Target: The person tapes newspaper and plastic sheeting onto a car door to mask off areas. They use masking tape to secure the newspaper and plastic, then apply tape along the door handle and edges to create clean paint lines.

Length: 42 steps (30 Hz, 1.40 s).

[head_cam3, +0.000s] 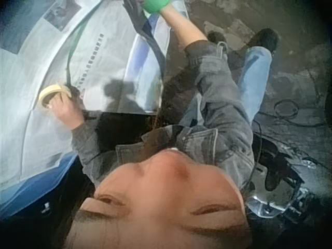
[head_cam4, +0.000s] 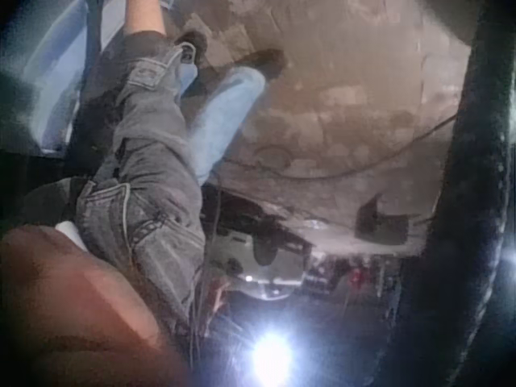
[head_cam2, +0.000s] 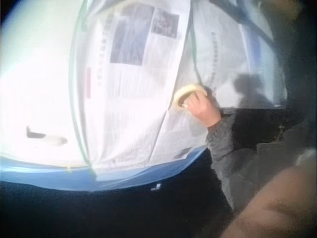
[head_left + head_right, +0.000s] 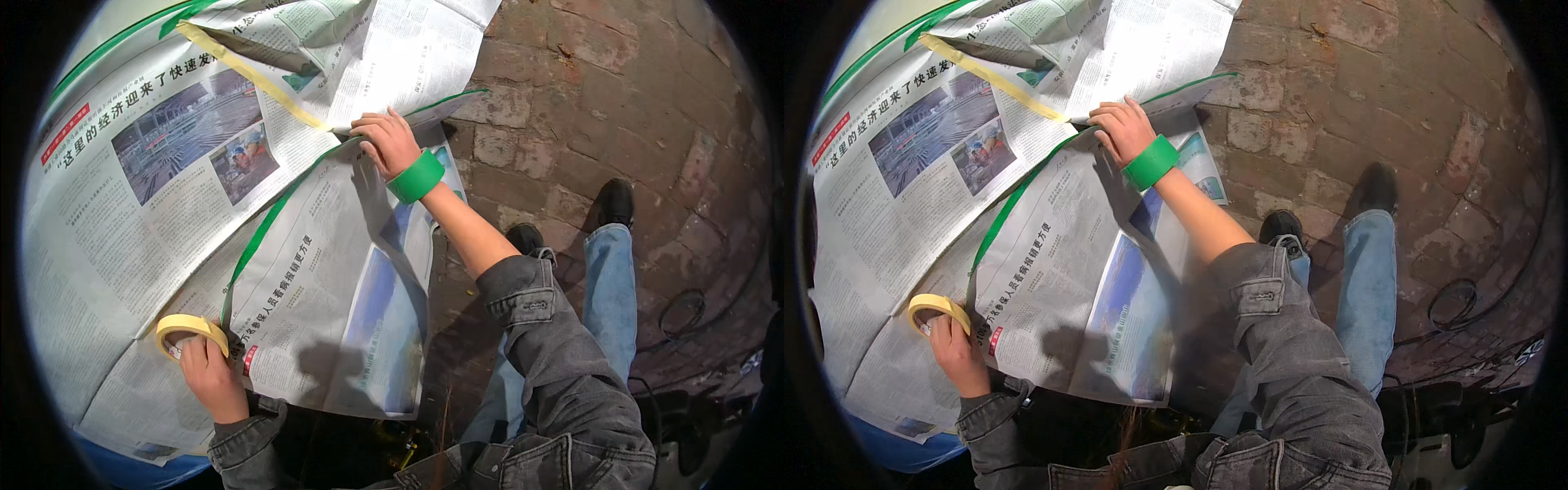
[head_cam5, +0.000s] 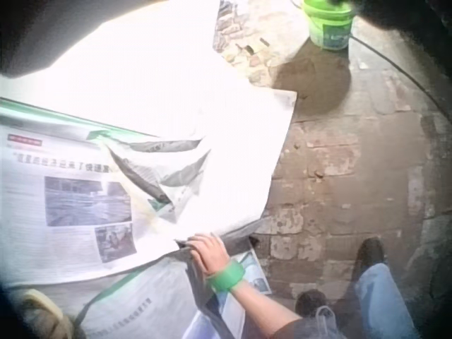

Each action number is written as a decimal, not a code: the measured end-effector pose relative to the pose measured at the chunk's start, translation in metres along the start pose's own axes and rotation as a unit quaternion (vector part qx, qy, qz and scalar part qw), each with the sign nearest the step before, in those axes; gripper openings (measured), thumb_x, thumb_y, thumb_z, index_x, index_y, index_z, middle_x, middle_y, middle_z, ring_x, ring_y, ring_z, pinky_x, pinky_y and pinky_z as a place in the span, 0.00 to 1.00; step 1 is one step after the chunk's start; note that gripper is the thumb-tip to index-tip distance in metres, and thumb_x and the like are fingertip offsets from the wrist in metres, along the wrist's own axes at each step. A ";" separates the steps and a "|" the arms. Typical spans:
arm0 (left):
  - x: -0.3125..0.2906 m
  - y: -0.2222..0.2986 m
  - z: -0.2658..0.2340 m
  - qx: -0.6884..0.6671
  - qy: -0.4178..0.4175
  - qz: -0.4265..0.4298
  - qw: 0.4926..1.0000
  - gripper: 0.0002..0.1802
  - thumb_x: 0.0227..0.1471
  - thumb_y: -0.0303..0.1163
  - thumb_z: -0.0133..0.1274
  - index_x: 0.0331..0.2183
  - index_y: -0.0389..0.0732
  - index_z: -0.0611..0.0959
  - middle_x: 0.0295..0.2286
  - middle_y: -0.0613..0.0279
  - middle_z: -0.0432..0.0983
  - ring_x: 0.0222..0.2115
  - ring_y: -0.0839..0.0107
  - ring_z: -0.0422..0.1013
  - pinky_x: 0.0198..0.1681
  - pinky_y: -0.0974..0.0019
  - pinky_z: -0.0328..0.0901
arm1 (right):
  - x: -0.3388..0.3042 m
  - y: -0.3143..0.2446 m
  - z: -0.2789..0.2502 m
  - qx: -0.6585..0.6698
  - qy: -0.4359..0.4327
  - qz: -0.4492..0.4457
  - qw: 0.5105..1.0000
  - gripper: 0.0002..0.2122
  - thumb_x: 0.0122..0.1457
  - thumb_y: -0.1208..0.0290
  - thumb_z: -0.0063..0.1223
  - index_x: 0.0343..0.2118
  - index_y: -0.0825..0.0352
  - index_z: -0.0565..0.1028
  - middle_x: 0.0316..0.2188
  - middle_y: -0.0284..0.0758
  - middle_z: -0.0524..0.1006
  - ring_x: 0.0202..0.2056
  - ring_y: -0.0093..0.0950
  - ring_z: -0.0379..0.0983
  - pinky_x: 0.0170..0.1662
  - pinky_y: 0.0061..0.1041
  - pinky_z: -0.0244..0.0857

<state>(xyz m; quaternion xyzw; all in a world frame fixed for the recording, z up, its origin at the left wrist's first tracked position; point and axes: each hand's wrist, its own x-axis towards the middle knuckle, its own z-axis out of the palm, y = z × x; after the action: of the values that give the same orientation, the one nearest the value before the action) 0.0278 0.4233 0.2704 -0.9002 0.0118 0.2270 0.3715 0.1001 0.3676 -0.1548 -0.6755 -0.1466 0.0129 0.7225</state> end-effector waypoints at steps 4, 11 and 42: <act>0.000 0.000 0.000 -0.008 0.000 0.002 1.000 0.15 0.41 0.20 0.54 0.36 0.33 0.79 0.28 0.56 0.67 0.30 0.57 0.66 0.35 0.58 0.61 | 0.017 0.009 0.001 0.034 -0.063 -0.008 0.997 0.06 0.56 0.74 0.50 0.37 0.60 0.72 0.36 0.32 0.76 0.44 0.32 0.72 0.62 0.47 0.51; 0.000 0.002 -0.006 -0.014 0.004 -0.001 1.000 0.24 0.40 0.20 0.54 0.44 0.35 0.79 0.27 0.56 0.67 0.30 0.57 0.65 0.35 0.59 0.61 | 0.037 0.008 0.010 -0.030 -0.042 0.025 0.998 0.04 0.55 0.72 0.52 0.33 0.60 0.72 0.24 0.33 0.75 0.32 0.32 0.74 0.61 0.44 0.53; -0.020 -0.005 0.023 -0.211 0.045 -0.202 0.955 0.19 0.55 0.21 0.51 0.50 0.35 0.76 0.39 0.59 0.62 0.36 0.69 0.65 0.42 0.68 0.63 | 0.023 0.033 0.078 0.049 0.094 0.256 0.961 0.32 0.66 0.51 0.32 0.63 0.74 0.48 0.64 0.53 0.48 0.65 0.48 0.43 0.66 0.47 0.35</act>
<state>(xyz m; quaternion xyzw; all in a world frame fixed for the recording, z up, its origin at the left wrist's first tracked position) 0.0012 0.4392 0.2676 -0.9510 -0.2018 0.1040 0.2101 0.1104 0.4515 -0.1793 -0.6525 0.1005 0.1406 0.7378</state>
